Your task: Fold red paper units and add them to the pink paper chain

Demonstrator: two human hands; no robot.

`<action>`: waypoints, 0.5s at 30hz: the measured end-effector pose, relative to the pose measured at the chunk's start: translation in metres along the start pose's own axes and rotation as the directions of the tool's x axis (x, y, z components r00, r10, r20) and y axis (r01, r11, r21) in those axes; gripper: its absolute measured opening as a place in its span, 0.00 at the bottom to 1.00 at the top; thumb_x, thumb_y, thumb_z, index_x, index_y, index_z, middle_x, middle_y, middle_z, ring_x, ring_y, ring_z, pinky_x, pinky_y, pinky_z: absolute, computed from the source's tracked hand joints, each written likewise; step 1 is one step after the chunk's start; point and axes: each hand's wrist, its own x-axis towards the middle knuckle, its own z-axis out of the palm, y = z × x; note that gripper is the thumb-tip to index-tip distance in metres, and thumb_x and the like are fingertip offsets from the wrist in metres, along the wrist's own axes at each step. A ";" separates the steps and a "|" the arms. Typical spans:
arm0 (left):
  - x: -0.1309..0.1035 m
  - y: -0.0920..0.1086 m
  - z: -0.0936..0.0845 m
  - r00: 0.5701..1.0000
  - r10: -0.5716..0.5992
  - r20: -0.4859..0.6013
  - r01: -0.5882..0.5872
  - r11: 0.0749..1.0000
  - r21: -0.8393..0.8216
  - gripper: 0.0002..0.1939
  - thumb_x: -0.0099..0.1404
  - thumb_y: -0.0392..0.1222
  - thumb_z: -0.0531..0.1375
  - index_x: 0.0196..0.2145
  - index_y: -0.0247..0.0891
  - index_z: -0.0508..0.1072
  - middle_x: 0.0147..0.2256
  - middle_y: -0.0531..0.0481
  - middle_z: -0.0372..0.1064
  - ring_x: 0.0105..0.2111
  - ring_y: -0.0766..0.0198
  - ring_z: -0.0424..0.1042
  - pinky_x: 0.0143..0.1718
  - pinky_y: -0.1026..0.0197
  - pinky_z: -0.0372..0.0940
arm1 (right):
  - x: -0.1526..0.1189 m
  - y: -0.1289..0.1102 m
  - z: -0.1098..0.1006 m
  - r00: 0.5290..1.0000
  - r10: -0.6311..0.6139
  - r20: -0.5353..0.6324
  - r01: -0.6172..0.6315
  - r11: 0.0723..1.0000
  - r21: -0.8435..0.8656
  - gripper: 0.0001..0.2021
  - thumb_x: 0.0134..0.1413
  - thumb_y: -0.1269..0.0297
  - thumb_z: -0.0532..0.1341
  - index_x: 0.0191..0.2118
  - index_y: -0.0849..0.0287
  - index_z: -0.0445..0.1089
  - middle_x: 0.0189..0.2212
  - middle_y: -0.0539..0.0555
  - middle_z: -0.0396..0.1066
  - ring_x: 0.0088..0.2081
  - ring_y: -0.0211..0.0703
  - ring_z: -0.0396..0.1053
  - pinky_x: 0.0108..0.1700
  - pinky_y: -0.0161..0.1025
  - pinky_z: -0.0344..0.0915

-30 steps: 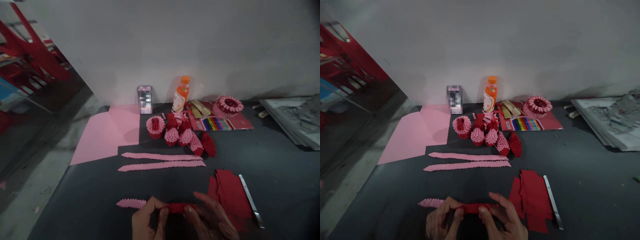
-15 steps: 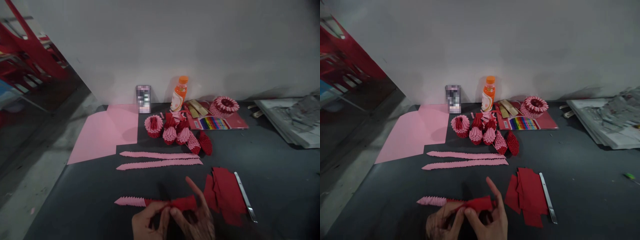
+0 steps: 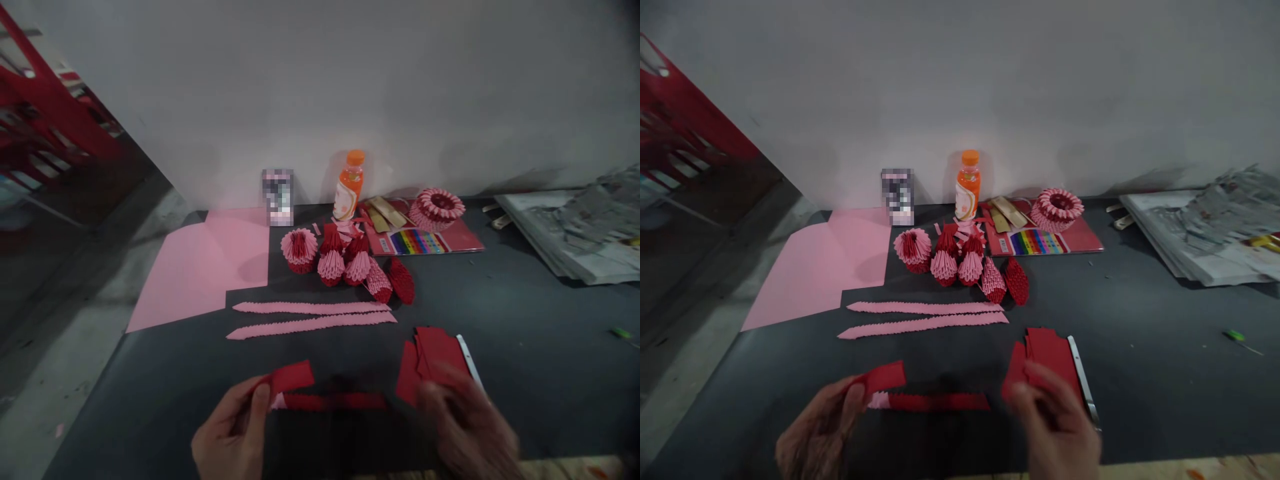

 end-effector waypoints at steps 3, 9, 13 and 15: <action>-0.021 0.018 0.022 0.996 -0.047 0.077 0.055 0.993 -0.106 0.19 0.71 0.70 0.77 0.36 0.55 0.97 0.28 0.57 0.94 0.25 0.55 0.92 0.32 0.64 0.88 | -0.026 0.010 0.020 0.914 0.047 0.402 -0.050 0.999 -0.002 0.24 0.36 0.39 0.88 0.41 0.40 0.96 0.30 0.54 0.93 0.29 0.59 0.91 0.38 0.47 0.91; -0.041 0.032 0.040 0.960 -0.147 0.238 0.194 0.963 -0.186 0.22 0.66 0.74 0.79 0.36 0.55 0.98 0.25 0.53 0.91 0.23 0.52 0.89 0.28 0.60 0.86 | -0.032 0.014 0.035 0.797 0.056 0.602 0.056 0.985 -0.166 0.22 0.50 0.28 0.81 0.30 0.41 0.94 0.22 0.53 0.87 0.24 0.54 0.86 0.28 0.40 0.84; -0.021 0.002 0.021 0.858 -0.113 0.501 0.270 0.929 -0.253 0.47 0.48 0.85 0.84 0.60 0.60 0.97 0.38 0.48 0.99 0.29 0.46 0.95 0.43 0.49 0.94 | -0.024 0.009 0.026 0.783 0.159 0.601 -0.067 0.983 -0.173 0.26 0.47 0.23 0.80 0.32 0.41 0.94 0.25 0.57 0.89 0.28 0.61 0.90 0.33 0.48 0.89; -0.014 -0.014 0.015 0.864 0.012 0.503 0.134 0.958 -0.253 0.46 0.50 0.81 0.85 0.63 0.64 0.95 0.45 0.45 1.00 0.34 0.43 0.98 0.46 0.47 0.95 | -0.025 0.008 0.025 0.766 0.208 0.609 -0.125 0.976 -0.176 0.29 0.44 0.21 0.80 0.30 0.43 0.93 0.22 0.58 0.88 0.25 0.63 0.89 0.29 0.50 0.88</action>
